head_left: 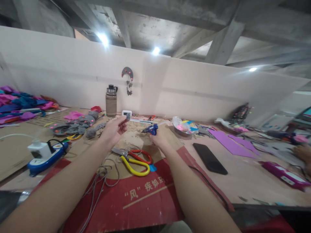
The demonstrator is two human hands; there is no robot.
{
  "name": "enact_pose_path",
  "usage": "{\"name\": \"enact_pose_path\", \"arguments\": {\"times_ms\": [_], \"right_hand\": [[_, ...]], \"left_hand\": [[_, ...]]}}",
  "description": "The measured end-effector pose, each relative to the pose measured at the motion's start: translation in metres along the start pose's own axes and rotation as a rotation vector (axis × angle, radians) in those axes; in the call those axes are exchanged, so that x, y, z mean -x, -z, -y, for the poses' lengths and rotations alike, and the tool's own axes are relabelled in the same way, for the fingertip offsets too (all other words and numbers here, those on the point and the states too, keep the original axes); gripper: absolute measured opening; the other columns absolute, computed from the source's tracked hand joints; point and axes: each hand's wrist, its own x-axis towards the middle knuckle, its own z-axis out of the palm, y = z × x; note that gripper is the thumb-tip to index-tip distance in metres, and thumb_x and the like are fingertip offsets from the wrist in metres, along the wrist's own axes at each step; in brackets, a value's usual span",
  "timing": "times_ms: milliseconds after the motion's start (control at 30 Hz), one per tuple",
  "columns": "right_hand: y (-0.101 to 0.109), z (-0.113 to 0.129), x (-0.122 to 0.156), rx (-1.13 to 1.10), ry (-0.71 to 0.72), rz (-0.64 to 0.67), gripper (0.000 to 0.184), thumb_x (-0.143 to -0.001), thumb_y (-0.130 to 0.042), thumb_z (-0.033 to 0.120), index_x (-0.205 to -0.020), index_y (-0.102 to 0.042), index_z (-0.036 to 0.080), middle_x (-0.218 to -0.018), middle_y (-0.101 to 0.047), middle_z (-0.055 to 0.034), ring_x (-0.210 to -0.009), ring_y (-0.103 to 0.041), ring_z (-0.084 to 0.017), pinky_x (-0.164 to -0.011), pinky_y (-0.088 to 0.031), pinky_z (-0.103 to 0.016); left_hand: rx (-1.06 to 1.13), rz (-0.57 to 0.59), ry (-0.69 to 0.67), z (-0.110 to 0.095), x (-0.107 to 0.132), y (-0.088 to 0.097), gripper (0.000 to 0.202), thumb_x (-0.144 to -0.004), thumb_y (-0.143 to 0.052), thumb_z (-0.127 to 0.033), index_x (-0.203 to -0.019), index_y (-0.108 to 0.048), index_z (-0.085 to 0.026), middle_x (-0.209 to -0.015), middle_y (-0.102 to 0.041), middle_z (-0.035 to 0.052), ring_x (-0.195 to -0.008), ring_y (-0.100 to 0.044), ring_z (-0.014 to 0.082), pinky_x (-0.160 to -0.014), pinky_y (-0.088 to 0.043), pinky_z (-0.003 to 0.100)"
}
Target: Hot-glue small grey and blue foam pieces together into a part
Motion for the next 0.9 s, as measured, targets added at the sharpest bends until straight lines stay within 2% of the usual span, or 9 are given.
{"name": "enact_pose_path", "arguments": {"times_ms": [67,167,267,367,433,500,667,733,900], "right_hand": [[0.005,-0.007,-0.003,0.148,-0.038,-0.031,0.006,-0.063,-0.062,0.015,-0.063,-0.056,0.014,-0.069,-0.062,-0.0137,-0.076,-0.063,-0.027,-0.066,-0.046,-0.036],[0.015,-0.006,0.002,0.261,-0.072,-0.096,0.012,-0.062,-0.066,0.020,-0.067,-0.059,0.012,-0.089,-0.062,-0.0226,-0.101,-0.054,-0.036,-0.082,-0.040,-0.044],[0.020,0.003,0.010,0.361,0.017,-0.220,0.021,-0.069,-0.060,0.026,-0.081,-0.060,0.010,-0.106,-0.056,-0.0260,-0.111,-0.046,-0.036,-0.088,-0.036,-0.046],[0.015,0.016,0.015,0.288,0.166,-0.221,0.018,-0.076,-0.046,0.018,-0.087,-0.059,0.014,-0.095,-0.062,-0.0143,-0.094,-0.056,-0.023,-0.081,-0.042,-0.035],[0.007,0.025,0.018,0.091,0.254,-0.131,0.023,-0.075,-0.038,0.010,-0.082,-0.058,0.018,-0.082,-0.062,-0.0052,-0.078,-0.057,-0.016,-0.072,-0.044,-0.029],[0.000,0.034,0.024,-0.119,0.367,-0.076,0.024,-0.074,-0.035,0.008,-0.081,-0.056,0.019,-0.075,-0.059,-0.0014,-0.072,-0.056,-0.013,-0.067,-0.043,-0.026],[-0.001,0.051,0.042,-0.367,0.537,-0.082,0.021,-0.082,-0.044,0.025,-0.100,-0.053,0.019,-0.088,-0.058,-0.0029,-0.076,-0.054,-0.012,-0.068,-0.044,-0.025],[0.004,0.055,0.046,-0.346,0.562,-0.086,0.021,-0.082,-0.048,0.029,-0.100,-0.054,0.020,-0.090,-0.057,-0.0036,-0.079,-0.053,-0.013,-0.069,-0.044,-0.025],[0.010,0.057,0.048,-0.227,0.612,-0.064,0.015,-0.081,-0.050,0.025,-0.092,-0.060,0.020,-0.090,-0.057,-0.0036,-0.079,-0.052,-0.013,-0.070,-0.044,-0.025]], "left_hand": [[-0.017,0.036,-0.012,0.001,0.002,-0.002,0.012,-0.068,-0.066,-0.015,-0.077,-0.060,-0.010,-0.066,-0.060,0.0014,-0.049,-0.050,0.0046,-0.043,-0.040,0.016],[-0.061,0.084,-0.044,0.004,0.004,-0.005,0.015,-0.066,-0.068,-0.016,-0.077,-0.059,-0.010,-0.065,-0.059,0.0003,-0.048,-0.048,0.0041,-0.043,-0.039,0.015],[-0.108,0.112,-0.085,0.008,0.006,-0.006,0.019,-0.064,-0.071,-0.019,-0.078,-0.059,-0.011,-0.061,-0.055,-0.0018,-0.048,-0.048,0.0041,-0.043,-0.038,0.015],[-0.152,0.105,-0.132,0.013,0.007,-0.007,0.025,-0.063,-0.072,-0.021,-0.083,-0.059,-0.013,-0.063,-0.056,-0.0018,-0.049,-0.047,0.0035,-0.044,-0.037,0.014],[-0.181,0.093,-0.163,0.016,0.007,-0.007,0.029,-0.062,-0.073,-0.022,-0.086,-0.059,-0.014,-0.067,-0.058,-0.0012,-0.048,-0.047,0.0033,-0.045,-0.036,0.015],[-0.230,0.080,-0.198,0.017,0.007,-0.008,0.030,-0.062,-0.073,-0.024,-0.086,-0.058,-0.014,-0.065,-0.058,-0.0015,-0.048,-0.047,0.0038,-0.046,-0.036,0.016],[-0.502,0.066,-0.350,0.020,0.007,-0.008,0.027,-0.066,-0.069,-0.030,-0.086,-0.059,-0.015,-0.065,-0.059,-0.0005,-0.051,-0.049,0.0070,-0.048,-0.037,0.020],[-0.616,0.083,-0.396,0.020,0.009,-0.008,0.027,-0.067,-0.068,-0.031,-0.087,-0.059,-0.015,-0.067,-0.060,0.0004,-0.054,-0.051,0.0088,-0.050,-0.039,0.021],[-0.744,0.156,-0.442,0.018,0.018,-0.012,0.025,-0.067,-0.068,-0.031,-0.086,-0.059,-0.016,-0.068,-0.061,0.0019,-0.059,-0.055,0.0114,-0.052,-0.041,0.022]]}}
